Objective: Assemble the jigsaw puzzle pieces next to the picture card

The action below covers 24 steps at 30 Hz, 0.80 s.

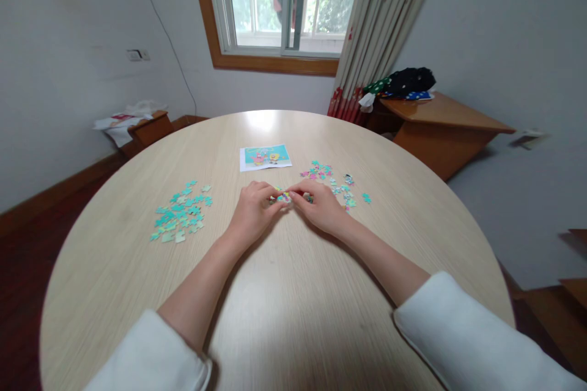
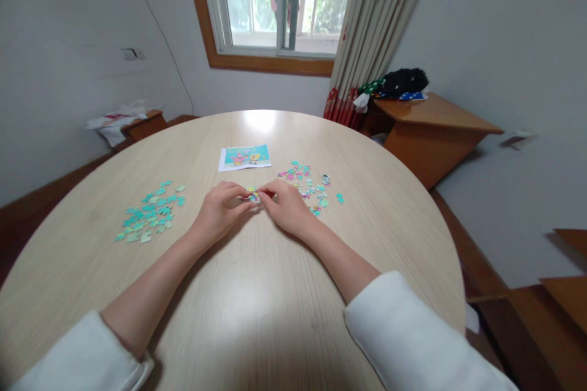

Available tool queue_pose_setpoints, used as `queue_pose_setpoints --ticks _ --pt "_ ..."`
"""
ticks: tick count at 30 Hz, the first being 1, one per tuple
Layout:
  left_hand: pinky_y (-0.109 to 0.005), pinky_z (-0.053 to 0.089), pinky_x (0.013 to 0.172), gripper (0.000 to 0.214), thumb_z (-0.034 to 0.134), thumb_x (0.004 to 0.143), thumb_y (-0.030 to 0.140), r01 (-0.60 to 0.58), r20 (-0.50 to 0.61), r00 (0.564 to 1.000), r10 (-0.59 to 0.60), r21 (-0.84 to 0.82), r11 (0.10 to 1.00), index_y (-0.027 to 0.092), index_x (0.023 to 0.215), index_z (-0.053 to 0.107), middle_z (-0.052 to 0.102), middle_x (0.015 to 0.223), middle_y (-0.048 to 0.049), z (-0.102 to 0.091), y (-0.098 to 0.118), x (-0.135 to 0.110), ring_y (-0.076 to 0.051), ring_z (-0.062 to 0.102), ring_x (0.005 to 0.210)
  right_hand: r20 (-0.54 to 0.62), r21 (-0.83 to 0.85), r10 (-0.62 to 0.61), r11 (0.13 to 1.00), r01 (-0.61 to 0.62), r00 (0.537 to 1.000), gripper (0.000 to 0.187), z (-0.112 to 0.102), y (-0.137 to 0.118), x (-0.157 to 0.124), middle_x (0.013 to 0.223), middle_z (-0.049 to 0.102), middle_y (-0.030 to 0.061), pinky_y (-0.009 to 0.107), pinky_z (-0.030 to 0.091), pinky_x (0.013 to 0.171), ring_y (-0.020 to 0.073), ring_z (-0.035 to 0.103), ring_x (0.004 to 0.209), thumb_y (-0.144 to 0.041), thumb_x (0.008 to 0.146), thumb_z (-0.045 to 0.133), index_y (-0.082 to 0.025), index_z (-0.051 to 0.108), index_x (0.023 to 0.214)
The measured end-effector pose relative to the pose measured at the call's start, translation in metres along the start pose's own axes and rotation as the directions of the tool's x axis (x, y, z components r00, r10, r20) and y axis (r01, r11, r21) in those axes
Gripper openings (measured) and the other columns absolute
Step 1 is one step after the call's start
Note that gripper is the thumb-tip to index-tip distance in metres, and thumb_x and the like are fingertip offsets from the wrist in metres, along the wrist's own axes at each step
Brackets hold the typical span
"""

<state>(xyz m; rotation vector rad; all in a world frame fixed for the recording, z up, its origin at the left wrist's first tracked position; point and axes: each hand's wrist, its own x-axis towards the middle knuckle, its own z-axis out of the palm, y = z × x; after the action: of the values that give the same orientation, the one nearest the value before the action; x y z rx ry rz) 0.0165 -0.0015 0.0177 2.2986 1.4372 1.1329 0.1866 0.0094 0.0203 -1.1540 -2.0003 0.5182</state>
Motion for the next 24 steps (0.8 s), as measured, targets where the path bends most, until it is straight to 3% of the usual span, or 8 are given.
queue_pose_setpoints --ticks 9,19,24 --pt "-0.032 0.045 0.074 0.004 0.070 0.075 0.019 0.006 -0.025 1.000 -0.007 -0.055 0.998 0.018 0.078 0.068 0.069 0.082 -0.0042 0.000 -0.001 -0.001 -0.018 0.060 0.081 -0.008 0.075 0.059 0.996 -0.058 0.998 0.012 0.000 -0.002 0.001 0.076 0.070 0.0018 0.025 0.047 0.069 0.0125 0.061 0.072 -0.017 0.081 0.057 -0.018 0.068 0.076" --pt "-0.028 0.043 0.066 0.020 0.055 0.080 0.026 0.228 -0.178 0.955 -0.239 -0.082 0.970 0.018 0.061 0.056 0.062 0.066 -0.0007 -0.006 -0.006 0.001 -0.014 0.054 0.064 -0.018 0.281 0.162 0.948 -0.150 0.987 0.009 0.001 0.012 0.002 0.075 0.070 0.0044 0.030 0.055 0.071 0.0159 0.069 0.071 -0.024 0.080 0.059 -0.017 0.064 0.077" --pt "-0.026 0.037 0.059 0.032 0.053 0.080 0.031 0.279 -0.213 0.934 -0.287 -0.070 0.958 0.019 0.052 0.043 0.051 0.054 0.0022 -0.007 -0.006 0.002 -0.012 0.046 0.056 -0.001 0.334 0.201 0.923 -0.189 0.979 0.011 0.002 0.015 0.002 0.075 0.069 0.0042 0.027 0.055 0.064 0.0160 0.070 0.067 -0.027 0.079 0.060 -0.016 0.064 0.080"
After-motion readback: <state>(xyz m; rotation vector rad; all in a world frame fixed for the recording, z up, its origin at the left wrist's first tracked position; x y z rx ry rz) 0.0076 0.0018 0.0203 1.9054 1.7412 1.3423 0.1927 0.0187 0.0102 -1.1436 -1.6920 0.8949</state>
